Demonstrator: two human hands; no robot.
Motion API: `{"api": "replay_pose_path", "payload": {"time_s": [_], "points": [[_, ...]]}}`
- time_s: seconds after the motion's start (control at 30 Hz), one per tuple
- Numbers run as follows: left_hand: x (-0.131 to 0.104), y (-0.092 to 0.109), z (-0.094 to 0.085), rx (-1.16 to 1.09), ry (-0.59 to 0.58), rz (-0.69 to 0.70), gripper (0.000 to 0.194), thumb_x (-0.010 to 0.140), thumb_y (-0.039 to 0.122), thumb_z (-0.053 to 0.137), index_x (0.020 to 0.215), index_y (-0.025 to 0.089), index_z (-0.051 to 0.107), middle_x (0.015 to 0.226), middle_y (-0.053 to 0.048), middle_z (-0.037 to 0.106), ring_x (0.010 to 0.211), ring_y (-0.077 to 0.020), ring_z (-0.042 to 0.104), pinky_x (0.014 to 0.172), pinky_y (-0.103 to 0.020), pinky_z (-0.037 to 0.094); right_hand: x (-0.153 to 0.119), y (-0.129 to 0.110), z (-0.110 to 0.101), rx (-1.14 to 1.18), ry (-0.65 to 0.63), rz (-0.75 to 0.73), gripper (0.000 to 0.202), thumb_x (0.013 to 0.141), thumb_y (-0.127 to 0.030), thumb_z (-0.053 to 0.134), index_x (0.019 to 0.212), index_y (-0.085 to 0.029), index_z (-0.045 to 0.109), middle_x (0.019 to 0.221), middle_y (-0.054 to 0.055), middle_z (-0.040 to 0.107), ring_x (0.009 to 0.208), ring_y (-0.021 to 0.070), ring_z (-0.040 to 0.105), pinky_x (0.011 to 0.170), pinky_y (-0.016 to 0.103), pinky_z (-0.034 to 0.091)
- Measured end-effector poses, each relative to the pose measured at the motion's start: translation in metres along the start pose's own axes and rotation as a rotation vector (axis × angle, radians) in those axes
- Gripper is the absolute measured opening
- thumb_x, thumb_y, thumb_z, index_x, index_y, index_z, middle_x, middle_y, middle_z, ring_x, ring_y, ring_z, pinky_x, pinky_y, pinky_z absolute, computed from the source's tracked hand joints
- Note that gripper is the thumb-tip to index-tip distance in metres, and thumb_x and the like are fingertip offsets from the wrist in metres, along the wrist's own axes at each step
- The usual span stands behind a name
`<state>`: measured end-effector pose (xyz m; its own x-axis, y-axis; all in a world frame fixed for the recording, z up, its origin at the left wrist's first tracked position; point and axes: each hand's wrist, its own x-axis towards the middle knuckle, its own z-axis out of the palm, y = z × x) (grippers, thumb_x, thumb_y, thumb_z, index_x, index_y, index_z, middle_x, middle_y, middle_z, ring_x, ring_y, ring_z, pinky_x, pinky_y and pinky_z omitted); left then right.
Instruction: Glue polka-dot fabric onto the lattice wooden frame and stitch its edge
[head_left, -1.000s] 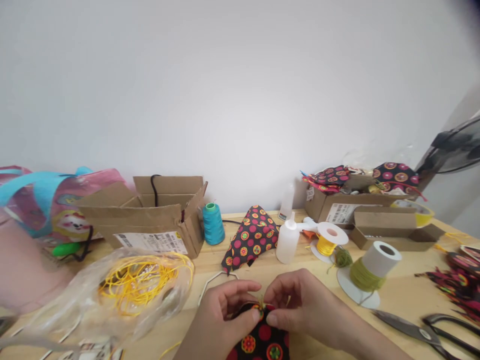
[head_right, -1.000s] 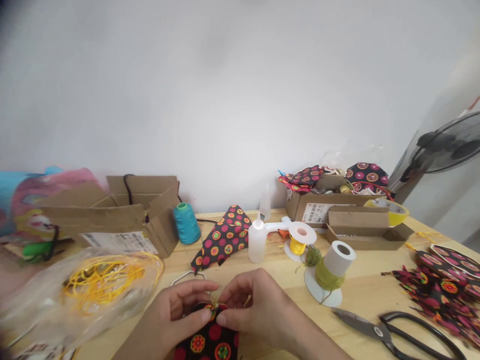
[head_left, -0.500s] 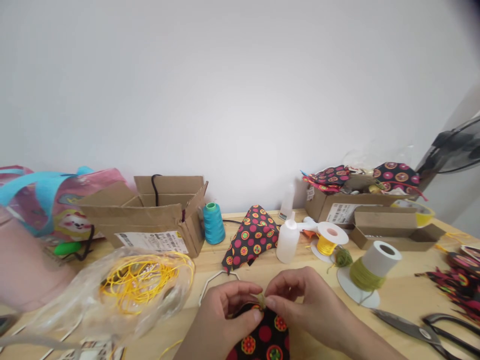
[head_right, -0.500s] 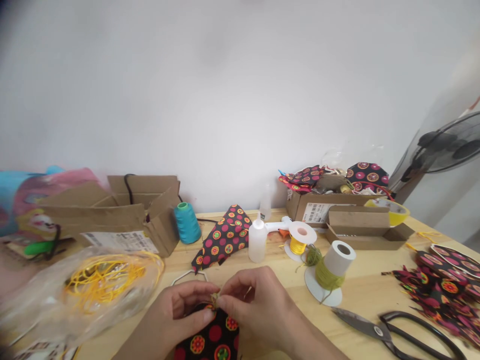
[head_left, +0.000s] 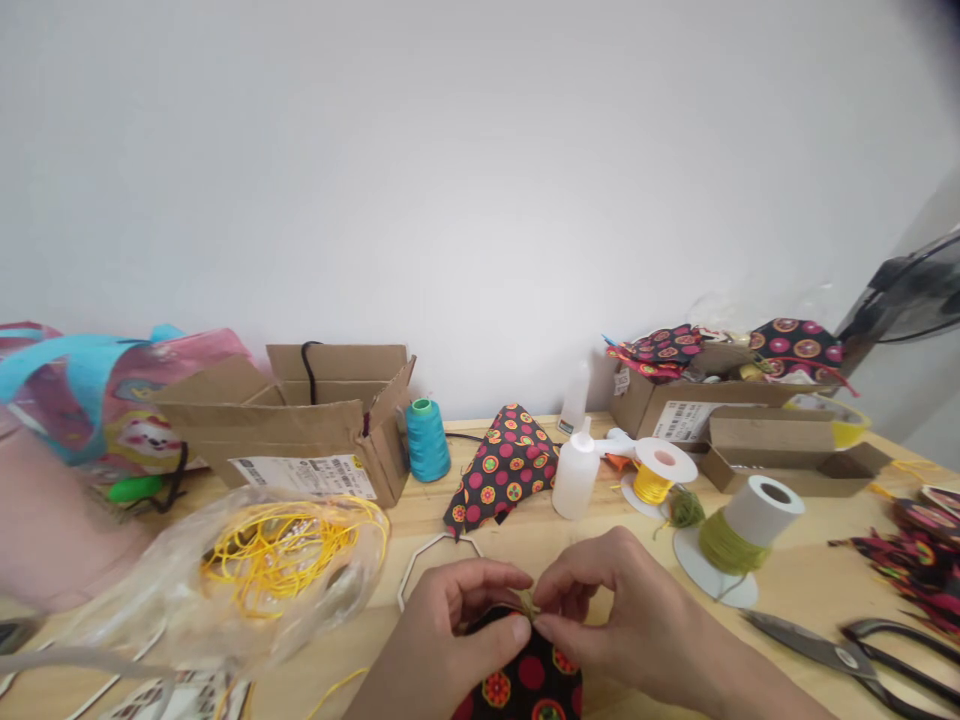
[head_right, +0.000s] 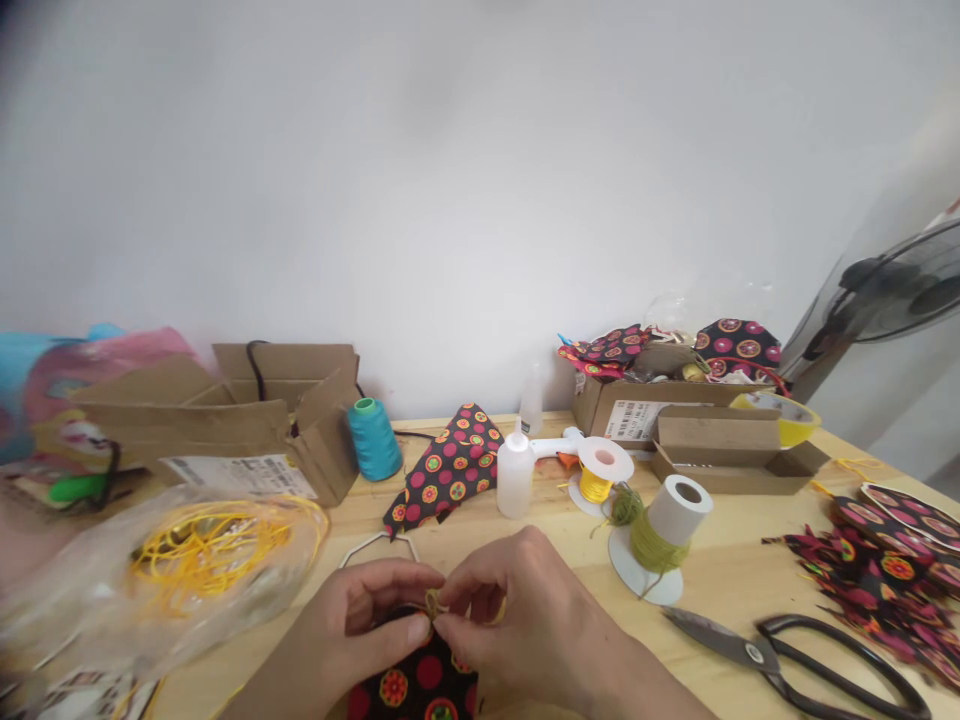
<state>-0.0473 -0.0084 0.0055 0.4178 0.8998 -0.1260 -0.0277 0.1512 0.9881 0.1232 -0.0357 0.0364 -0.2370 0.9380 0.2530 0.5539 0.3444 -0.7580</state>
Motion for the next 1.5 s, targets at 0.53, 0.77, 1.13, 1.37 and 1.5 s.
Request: {"api": "replay_pose_path", "payload": {"time_s": [0.53, 0.77, 1.13, 1.37, 1.5], "points": [[-0.001, 0.004, 0.007, 0.12, 0.096, -0.025, 0.023, 0.055, 0.012, 0.063, 0.077, 0.016, 0.064, 0.071, -0.002, 0.07, 0.072, -0.0182, 0.064, 0.068, -0.029, 0.047, 0.0, 0.008, 0.004, 0.036, -0.074, 0.107, 0.011, 0.066, -0.019, 0.057, 0.066, -0.015, 0.067, 0.056, 0.003, 0.065, 0.05, 0.0122, 0.057, 0.046, 0.019, 0.046], [-0.002, 0.006, 0.007, 0.107, 0.088, -0.012, 0.022, 0.055, 0.011, 0.063, 0.076, 0.017, 0.065, 0.071, -0.003, 0.07, 0.072, -0.0192, 0.064, 0.069, -0.031, 0.048, 0.002, 0.005, 0.003, 0.003, -0.101, 0.118, 0.013, 0.068, -0.017, 0.055, 0.065, -0.015, 0.067, 0.057, 0.002, 0.064, 0.05, 0.0115, 0.057, 0.047, 0.019, 0.046], [-0.003, 0.006, 0.007, 0.151, 0.04, 0.007, 0.025, 0.057, 0.01, 0.06, 0.081, 0.015, 0.064, 0.079, -0.006, 0.07, 0.08, -0.0219, 0.063, 0.074, -0.034, 0.047, 0.003, -0.004, 0.003, -0.075, -0.093, 0.157, 0.014, 0.061, -0.014, 0.052, 0.06, -0.013, 0.066, 0.052, 0.003, 0.064, 0.045, 0.011, 0.056, 0.041, 0.016, 0.043], [-0.002, 0.009, 0.008, 0.245, -0.029, 0.018, 0.036, 0.055, 0.004, 0.054, 0.088, 0.017, 0.062, 0.082, -0.003, 0.069, 0.084, -0.0216, 0.063, 0.076, -0.032, 0.047, 0.01, -0.01, -0.002, -0.127, -0.181, 0.152, 0.015, 0.059, -0.011, 0.05, 0.056, -0.014, 0.065, 0.048, 0.001, 0.062, 0.042, 0.0081, 0.052, 0.038, 0.014, 0.038], [-0.003, 0.012, 0.008, 0.315, -0.042, -0.033, 0.034, 0.058, 0.007, 0.056, 0.09, 0.018, 0.061, 0.083, -0.004, 0.069, 0.082, -0.0206, 0.063, 0.075, -0.031, 0.046, 0.013, -0.011, -0.006, -0.178, -0.234, 0.142, 0.015, 0.057, -0.011, 0.051, 0.055, -0.015, 0.065, 0.049, 0.001, 0.063, 0.043, 0.0096, 0.054, 0.038, 0.015, 0.035]]}}
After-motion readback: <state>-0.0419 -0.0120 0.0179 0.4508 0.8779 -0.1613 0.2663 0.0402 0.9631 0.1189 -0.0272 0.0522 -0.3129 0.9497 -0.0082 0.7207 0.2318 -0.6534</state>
